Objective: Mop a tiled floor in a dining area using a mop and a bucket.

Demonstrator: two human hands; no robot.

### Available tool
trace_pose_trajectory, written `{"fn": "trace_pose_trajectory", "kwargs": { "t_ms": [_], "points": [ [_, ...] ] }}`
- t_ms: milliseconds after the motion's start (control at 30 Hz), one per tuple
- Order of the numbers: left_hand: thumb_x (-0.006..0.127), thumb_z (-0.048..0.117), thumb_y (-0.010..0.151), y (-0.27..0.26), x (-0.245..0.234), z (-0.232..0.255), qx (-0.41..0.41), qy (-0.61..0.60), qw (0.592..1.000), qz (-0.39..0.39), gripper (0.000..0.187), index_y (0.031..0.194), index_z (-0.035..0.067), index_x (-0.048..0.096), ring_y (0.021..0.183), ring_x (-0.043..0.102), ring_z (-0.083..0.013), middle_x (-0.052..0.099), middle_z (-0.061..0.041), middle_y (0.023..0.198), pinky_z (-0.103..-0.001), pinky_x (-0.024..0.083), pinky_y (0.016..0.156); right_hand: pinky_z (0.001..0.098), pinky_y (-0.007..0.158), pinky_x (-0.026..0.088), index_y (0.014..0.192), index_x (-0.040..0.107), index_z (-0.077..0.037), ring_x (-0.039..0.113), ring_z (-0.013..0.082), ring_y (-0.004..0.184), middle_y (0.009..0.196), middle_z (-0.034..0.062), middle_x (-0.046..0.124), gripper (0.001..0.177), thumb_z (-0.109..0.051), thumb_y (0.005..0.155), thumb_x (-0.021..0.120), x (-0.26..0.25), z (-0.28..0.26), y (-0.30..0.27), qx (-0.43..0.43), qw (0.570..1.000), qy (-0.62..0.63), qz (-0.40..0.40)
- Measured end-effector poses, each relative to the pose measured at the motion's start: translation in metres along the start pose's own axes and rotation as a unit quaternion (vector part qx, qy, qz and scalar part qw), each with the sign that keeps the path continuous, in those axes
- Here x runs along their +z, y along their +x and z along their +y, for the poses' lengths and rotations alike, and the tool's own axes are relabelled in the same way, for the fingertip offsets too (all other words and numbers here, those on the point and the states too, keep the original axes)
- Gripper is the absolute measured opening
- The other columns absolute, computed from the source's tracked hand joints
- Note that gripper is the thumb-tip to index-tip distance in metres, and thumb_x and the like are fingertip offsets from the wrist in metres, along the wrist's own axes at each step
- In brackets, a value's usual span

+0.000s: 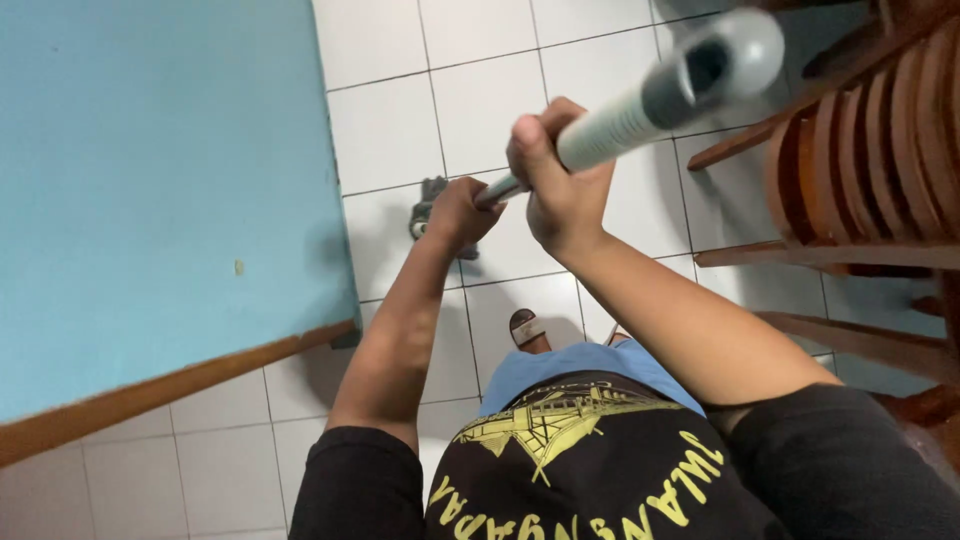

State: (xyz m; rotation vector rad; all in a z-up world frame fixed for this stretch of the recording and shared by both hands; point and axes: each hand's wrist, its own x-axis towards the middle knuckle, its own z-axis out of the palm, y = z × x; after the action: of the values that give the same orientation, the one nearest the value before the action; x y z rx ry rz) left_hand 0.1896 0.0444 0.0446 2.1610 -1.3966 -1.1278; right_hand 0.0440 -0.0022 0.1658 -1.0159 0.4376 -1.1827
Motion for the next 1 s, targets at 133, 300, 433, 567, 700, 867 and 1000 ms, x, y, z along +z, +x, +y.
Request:
{"fn": "trace_pose_trajectory", "kwargs": {
  "t_ms": [133, 300, 433, 567, 700, 867, 1000],
  "points": [
    [0.078, 0.029, 0.084, -0.004, 0.021, -0.09, -0.07, -0.039, 0.995, -0.065, 0.027, 0.093, 0.004, 0.071, 0.086, 0.073, -0.0353, 0.076, -0.022, 0.089, -0.042, 0.056, 0.078, 0.0239, 0.059, 0.042, 0.089, 0.05, -0.011, 0.048, 0.0086, 0.064, 0.071, 0.0026, 0.055, 0.026, -0.009, 0.11, 0.065, -0.041, 0.046, -0.034, 0.076, 0.997, -0.006, -0.017],
    [0.081, 0.026, 0.078, -0.008, 0.087, -0.198, 0.028, -0.012, 0.997, 0.077, 0.038, 0.104, 0.002, 0.067, 0.097, 0.066, -0.0422, 0.071, -0.02, 0.102, -0.048, 0.053, 0.079, 0.0347, 0.082, 0.052, 0.092, 0.05, -0.007, 0.058, 0.0193, 0.087, 0.094, 0.0085, 0.058, 0.026, -0.012, 0.106, 0.072, -0.058, 0.009, -0.039, 0.09, 0.965, -0.097, -0.225],
    [0.074, 0.026, 0.09, -0.03, 0.118, -0.164, -0.116, 0.007, 0.992, 0.056, 0.027, 0.105, 0.006, 0.067, 0.103, 0.063, -0.0438, 0.069, -0.017, 0.11, -0.052, 0.05, 0.085, 0.0359, 0.071, 0.058, 0.092, 0.05, -0.006, 0.062, 0.0222, 0.079, 0.086, 0.0082, 0.057, 0.029, -0.02, 0.1, 0.074, -0.081, -0.024, -0.061, 0.068, 0.983, 0.013, -0.169],
    [0.067, 0.025, 0.092, -0.031, 0.145, -0.132, -0.182, 0.008, 0.983, 0.025, 0.021, 0.107, 0.011, 0.071, 0.108, 0.065, -0.0405, 0.071, -0.015, 0.114, -0.05, 0.052, 0.09, 0.0321, 0.05, 0.047, 0.087, 0.045, -0.008, 0.045, 0.0137, 0.049, 0.06, 0.004, 0.045, 0.031, -0.023, 0.106, 0.063, -0.134, -0.04, -0.084, 0.039, 0.994, 0.016, -0.104],
    [0.07, 0.028, 0.088, -0.037, 0.189, -0.094, -0.139, 0.048, 0.988, -0.056, 0.026, 0.109, 0.013, 0.071, 0.11, 0.065, -0.0368, 0.071, -0.012, 0.113, -0.049, 0.052, 0.09, 0.0315, 0.044, 0.042, 0.083, 0.041, -0.009, 0.039, 0.0132, 0.043, 0.054, 0.0056, 0.042, 0.031, -0.017, 0.109, 0.055, -0.18, -0.076, -0.096, 0.056, 0.997, -0.053, -0.025],
    [0.07, 0.036, 0.091, -0.033, 0.254, -0.056, -0.132, 0.049, 0.988, -0.056, 0.028, 0.107, 0.013, 0.071, 0.114, 0.064, -0.0352, 0.071, -0.011, 0.115, -0.053, 0.048, 0.098, 0.0335, 0.05, 0.042, 0.085, 0.041, -0.008, 0.04, 0.016, 0.048, 0.058, 0.007, 0.042, 0.032, -0.014, 0.113, 0.056, -0.233, -0.114, -0.096, 0.076, 0.996, -0.054, 0.003],
    [0.071, 0.034, 0.089, -0.03, 0.289, 0.001, -0.097, -0.016, 0.995, -0.029, 0.026, 0.106, 0.014, 0.07, 0.116, 0.062, -0.0368, 0.071, -0.01, 0.113, -0.065, 0.038, 0.103, 0.0326, 0.046, 0.039, 0.083, 0.044, -0.008, 0.041, 0.014, 0.045, 0.058, 0.0035, 0.039, 0.035, -0.011, 0.113, 0.062, -0.28, -0.158, -0.093, 0.037, 0.996, -0.085, 0.02]
  ]
}}
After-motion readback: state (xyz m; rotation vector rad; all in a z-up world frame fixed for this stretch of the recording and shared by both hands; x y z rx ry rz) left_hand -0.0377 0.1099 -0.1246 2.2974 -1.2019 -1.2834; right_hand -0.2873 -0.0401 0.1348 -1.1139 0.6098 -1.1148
